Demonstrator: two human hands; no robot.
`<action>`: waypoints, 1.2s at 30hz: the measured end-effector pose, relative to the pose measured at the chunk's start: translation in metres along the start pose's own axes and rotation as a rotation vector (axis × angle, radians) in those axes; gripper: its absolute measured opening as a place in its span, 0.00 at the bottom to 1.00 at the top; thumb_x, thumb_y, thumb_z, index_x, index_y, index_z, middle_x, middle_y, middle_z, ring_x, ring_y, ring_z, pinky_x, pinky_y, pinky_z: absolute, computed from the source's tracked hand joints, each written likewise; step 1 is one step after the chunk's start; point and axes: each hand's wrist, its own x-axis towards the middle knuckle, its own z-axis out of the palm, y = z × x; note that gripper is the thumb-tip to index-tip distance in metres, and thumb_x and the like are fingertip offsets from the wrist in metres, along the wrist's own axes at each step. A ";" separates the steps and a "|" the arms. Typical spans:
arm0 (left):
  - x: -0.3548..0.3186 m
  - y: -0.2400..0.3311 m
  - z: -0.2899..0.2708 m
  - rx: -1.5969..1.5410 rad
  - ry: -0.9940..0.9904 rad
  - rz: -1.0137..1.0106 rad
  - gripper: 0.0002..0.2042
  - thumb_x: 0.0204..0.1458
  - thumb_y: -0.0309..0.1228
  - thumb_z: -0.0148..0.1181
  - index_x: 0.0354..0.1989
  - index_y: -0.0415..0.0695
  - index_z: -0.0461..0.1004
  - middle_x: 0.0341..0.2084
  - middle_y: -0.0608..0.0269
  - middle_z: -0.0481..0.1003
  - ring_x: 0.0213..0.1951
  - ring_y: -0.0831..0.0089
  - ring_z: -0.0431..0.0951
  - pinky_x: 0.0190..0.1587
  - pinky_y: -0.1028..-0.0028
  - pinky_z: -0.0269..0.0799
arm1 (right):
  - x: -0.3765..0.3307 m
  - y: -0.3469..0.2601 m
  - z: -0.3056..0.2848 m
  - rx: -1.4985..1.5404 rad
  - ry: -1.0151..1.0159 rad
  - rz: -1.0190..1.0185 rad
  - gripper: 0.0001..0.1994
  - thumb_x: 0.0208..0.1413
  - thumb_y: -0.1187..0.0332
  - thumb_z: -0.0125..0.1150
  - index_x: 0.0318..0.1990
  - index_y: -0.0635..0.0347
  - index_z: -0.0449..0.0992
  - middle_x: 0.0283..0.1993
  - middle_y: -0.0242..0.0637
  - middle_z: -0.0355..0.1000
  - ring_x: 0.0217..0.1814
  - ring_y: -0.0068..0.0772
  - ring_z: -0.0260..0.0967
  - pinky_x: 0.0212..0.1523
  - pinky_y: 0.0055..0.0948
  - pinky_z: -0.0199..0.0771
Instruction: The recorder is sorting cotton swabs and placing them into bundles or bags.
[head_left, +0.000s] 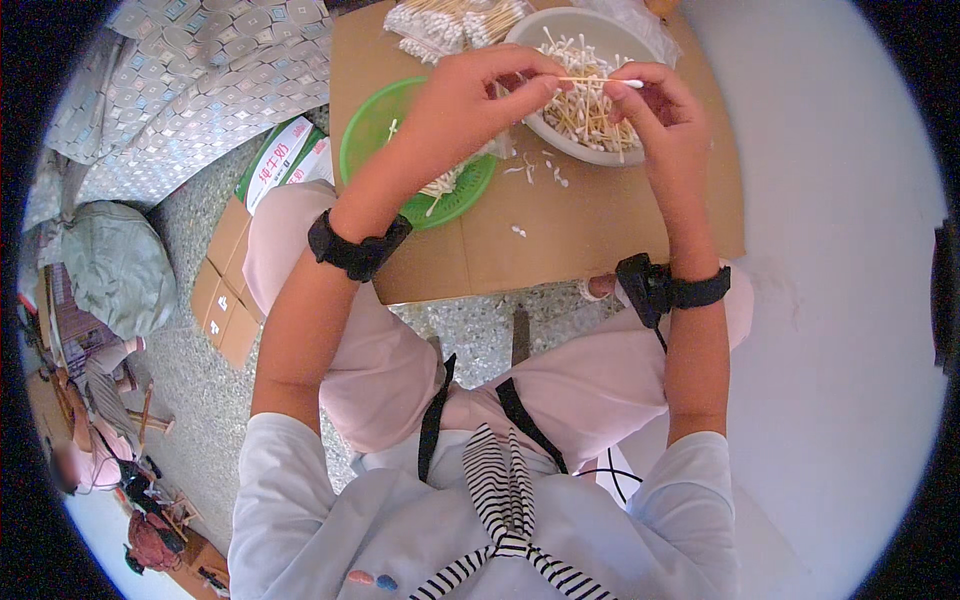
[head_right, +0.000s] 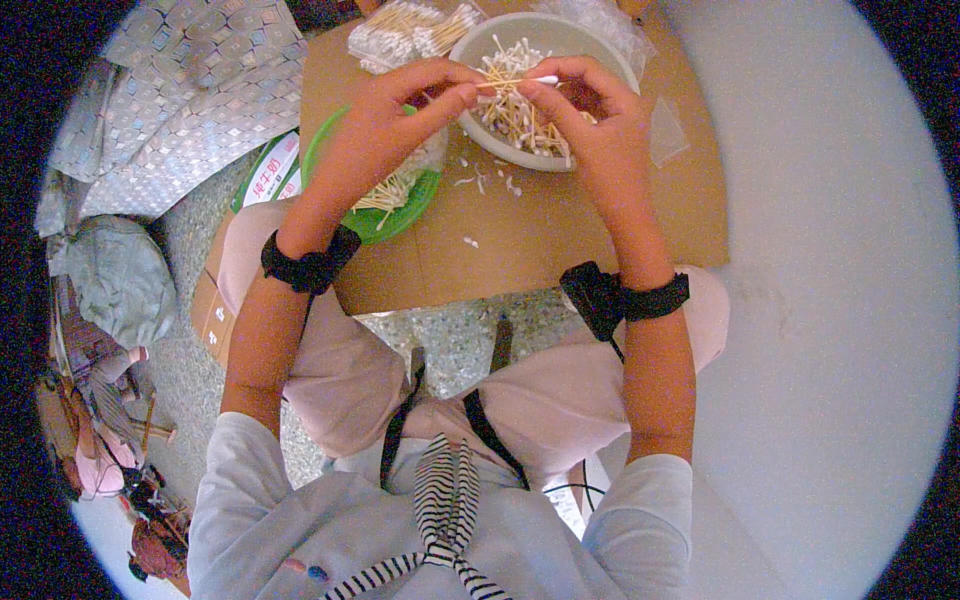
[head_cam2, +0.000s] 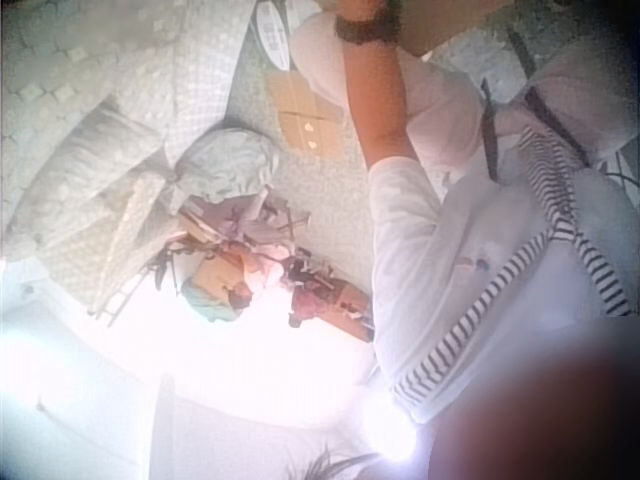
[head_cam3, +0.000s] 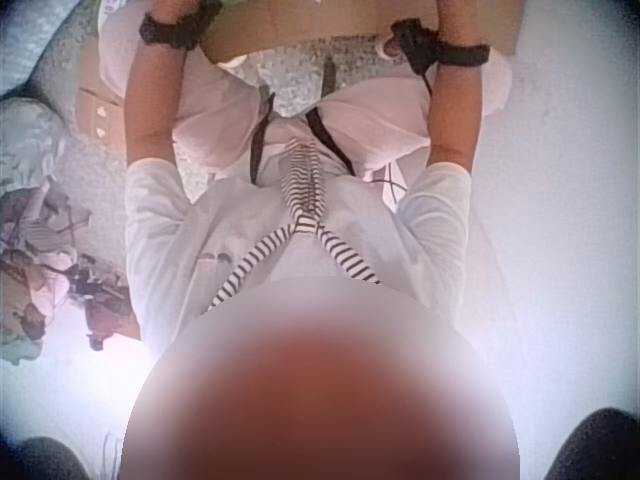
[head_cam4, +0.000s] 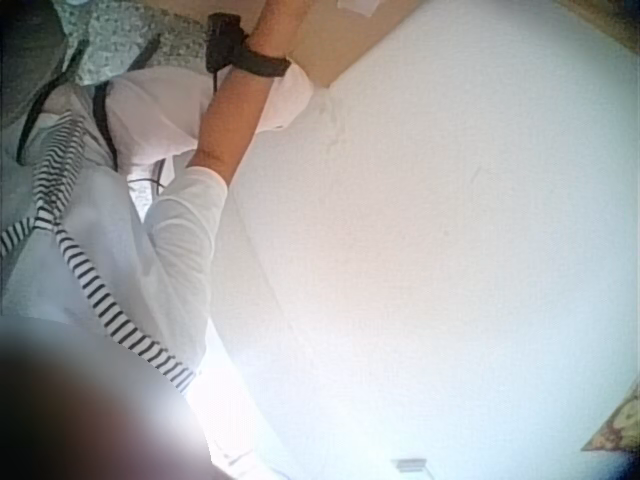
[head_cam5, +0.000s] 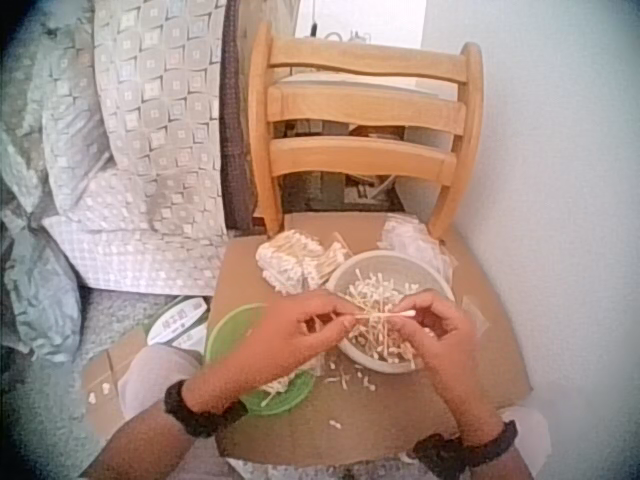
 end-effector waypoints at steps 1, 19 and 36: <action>0.000 0.002 0.002 0.034 -0.074 -0.014 0.10 0.57 0.34 0.57 0.39 0.40 0.78 0.33 0.64 0.78 0.37 0.76 0.75 0.43 0.77 0.70 | 0.000 0.002 -0.002 0.045 0.016 -0.009 0.08 0.53 0.68 0.66 0.38 0.60 0.78 0.35 0.28 0.75 0.33 0.17 0.70 0.34 0.18 0.70; 0.007 -0.011 -0.012 0.112 0.068 0.089 0.09 0.53 0.35 0.61 0.37 0.44 0.78 0.37 0.69 0.77 0.39 0.78 0.74 0.40 0.78 0.66 | -0.001 -0.009 0.011 0.166 0.057 0.031 0.10 0.55 0.69 0.63 0.43 0.62 0.78 0.36 0.34 0.78 0.32 0.20 0.74 0.35 0.18 0.73; -0.017 -0.034 -0.031 0.550 -0.205 0.083 0.36 0.44 0.41 0.68 0.63 0.48 0.62 0.53 0.51 0.71 0.55 0.56 0.70 0.59 0.63 0.63 | -0.004 0.002 0.016 0.006 0.049 0.018 0.08 0.55 0.67 0.62 0.40 0.59 0.77 0.35 0.33 0.77 0.31 0.21 0.72 0.35 0.22 0.73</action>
